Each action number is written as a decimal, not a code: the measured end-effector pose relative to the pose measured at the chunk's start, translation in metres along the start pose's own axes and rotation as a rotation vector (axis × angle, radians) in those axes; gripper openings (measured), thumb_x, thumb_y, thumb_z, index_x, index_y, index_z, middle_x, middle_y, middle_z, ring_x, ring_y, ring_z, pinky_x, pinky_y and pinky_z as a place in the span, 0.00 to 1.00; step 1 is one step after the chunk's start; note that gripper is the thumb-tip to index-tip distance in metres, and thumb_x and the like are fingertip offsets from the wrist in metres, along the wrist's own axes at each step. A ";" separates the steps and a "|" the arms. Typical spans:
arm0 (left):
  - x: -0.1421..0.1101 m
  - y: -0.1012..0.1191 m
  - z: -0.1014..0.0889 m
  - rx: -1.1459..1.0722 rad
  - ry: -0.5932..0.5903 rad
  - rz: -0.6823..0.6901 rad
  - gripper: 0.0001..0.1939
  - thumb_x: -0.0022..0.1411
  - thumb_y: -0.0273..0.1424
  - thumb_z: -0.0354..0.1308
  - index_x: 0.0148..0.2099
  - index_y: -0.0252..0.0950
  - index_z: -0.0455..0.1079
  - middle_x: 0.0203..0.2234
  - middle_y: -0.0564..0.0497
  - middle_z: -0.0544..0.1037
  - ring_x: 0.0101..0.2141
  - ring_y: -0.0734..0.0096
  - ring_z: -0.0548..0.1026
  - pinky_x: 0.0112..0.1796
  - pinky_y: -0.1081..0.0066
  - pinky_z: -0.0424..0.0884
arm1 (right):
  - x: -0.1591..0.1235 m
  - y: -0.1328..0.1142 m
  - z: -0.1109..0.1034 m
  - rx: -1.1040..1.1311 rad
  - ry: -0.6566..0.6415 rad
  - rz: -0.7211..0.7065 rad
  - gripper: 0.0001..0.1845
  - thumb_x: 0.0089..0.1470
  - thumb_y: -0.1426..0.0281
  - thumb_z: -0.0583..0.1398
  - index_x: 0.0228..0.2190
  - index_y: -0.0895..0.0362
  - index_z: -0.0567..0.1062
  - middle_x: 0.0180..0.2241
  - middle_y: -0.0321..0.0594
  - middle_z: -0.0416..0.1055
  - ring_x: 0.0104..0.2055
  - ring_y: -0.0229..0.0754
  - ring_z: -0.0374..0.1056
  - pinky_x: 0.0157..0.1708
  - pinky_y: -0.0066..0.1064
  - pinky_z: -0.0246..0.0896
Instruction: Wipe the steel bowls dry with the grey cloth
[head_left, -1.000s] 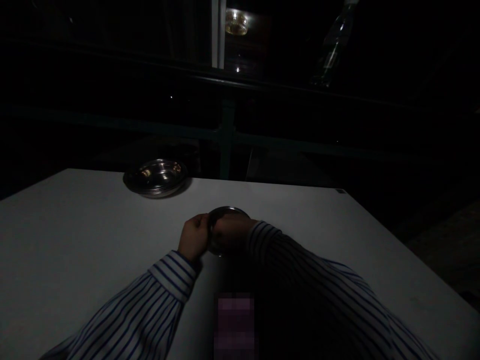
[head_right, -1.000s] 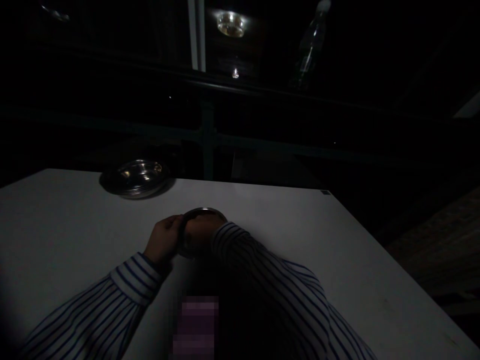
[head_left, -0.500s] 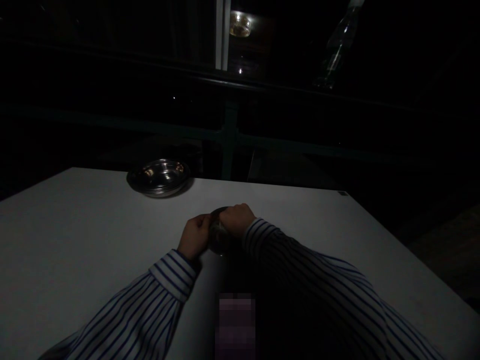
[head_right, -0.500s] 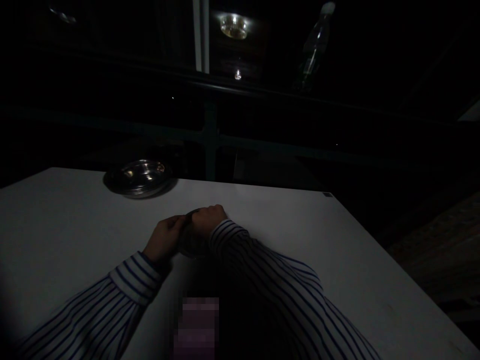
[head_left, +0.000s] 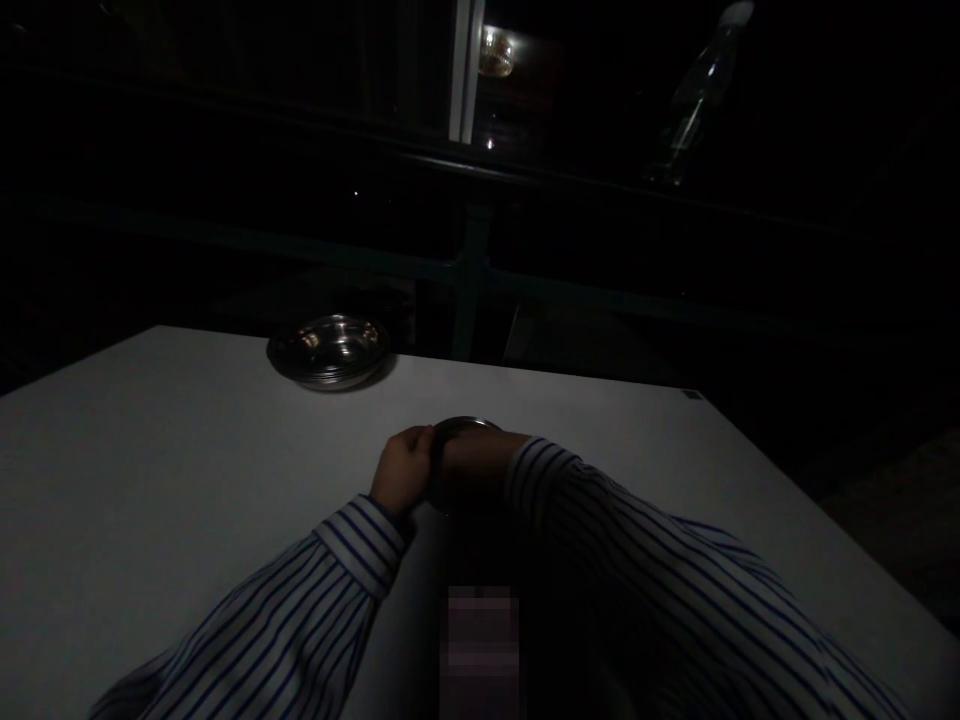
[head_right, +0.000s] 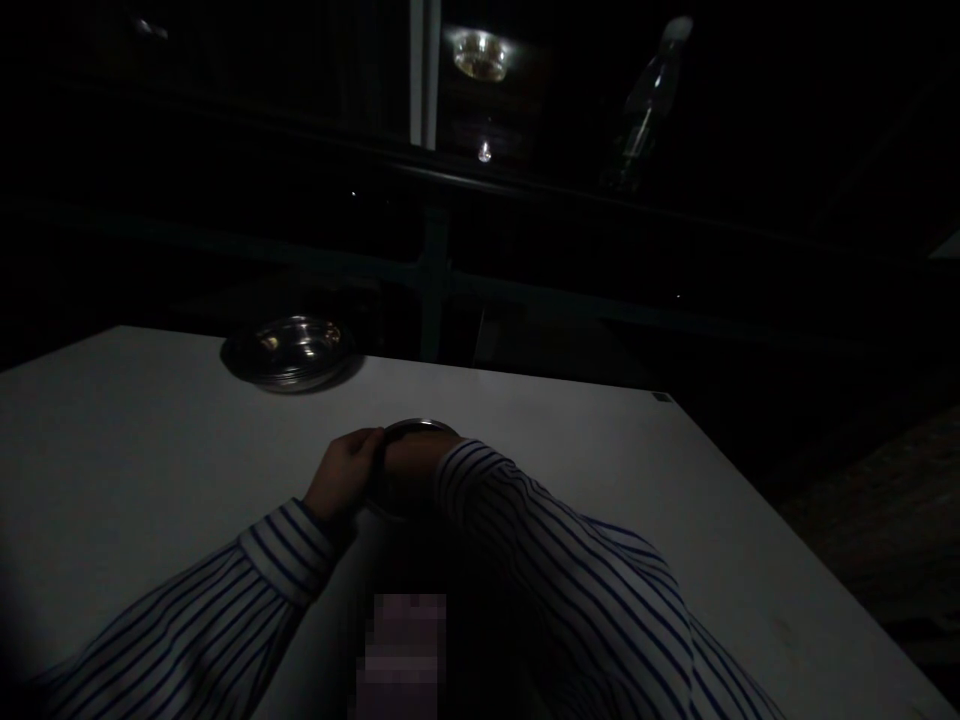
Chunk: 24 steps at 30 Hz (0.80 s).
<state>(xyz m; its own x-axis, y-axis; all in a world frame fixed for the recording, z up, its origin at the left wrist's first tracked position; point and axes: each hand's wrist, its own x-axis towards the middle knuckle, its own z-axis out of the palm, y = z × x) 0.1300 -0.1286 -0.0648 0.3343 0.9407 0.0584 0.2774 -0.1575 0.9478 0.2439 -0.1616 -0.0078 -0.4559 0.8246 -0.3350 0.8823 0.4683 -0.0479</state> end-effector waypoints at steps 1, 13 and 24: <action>0.000 0.000 0.000 -0.006 -0.005 0.005 0.20 0.54 0.39 0.46 0.34 0.29 0.73 0.27 0.42 0.78 0.30 0.61 0.73 0.32 0.67 0.66 | -0.002 0.000 0.000 0.002 0.015 0.013 0.11 0.47 0.72 0.56 0.34 0.58 0.75 0.34 0.41 0.73 0.34 0.38 0.69 0.33 0.24 0.59; 0.002 0.000 -0.001 -0.034 0.024 -0.010 0.20 0.53 0.39 0.48 0.37 0.29 0.72 0.29 0.43 0.78 0.34 0.61 0.74 0.32 0.68 0.67 | -0.008 0.005 0.005 -0.023 0.205 0.189 0.17 0.52 0.73 0.49 0.43 0.60 0.70 0.42 0.49 0.69 0.42 0.47 0.67 0.38 0.36 0.60; -0.001 0.003 -0.003 -0.040 0.044 -0.018 0.20 0.52 0.39 0.49 0.36 0.29 0.73 0.27 0.43 0.78 0.34 0.60 0.74 0.34 0.67 0.66 | -0.002 0.005 0.014 0.034 0.185 0.110 0.14 0.49 0.70 0.51 0.33 0.59 0.74 0.36 0.44 0.72 0.40 0.42 0.67 0.39 0.30 0.58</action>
<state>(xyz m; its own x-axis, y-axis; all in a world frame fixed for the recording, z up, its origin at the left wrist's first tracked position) 0.1279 -0.1297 -0.0608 0.2891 0.9558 0.0538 0.2466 -0.1287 0.9605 0.2507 -0.1652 -0.0210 -0.3681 0.9157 -0.1613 0.9297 0.3644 -0.0530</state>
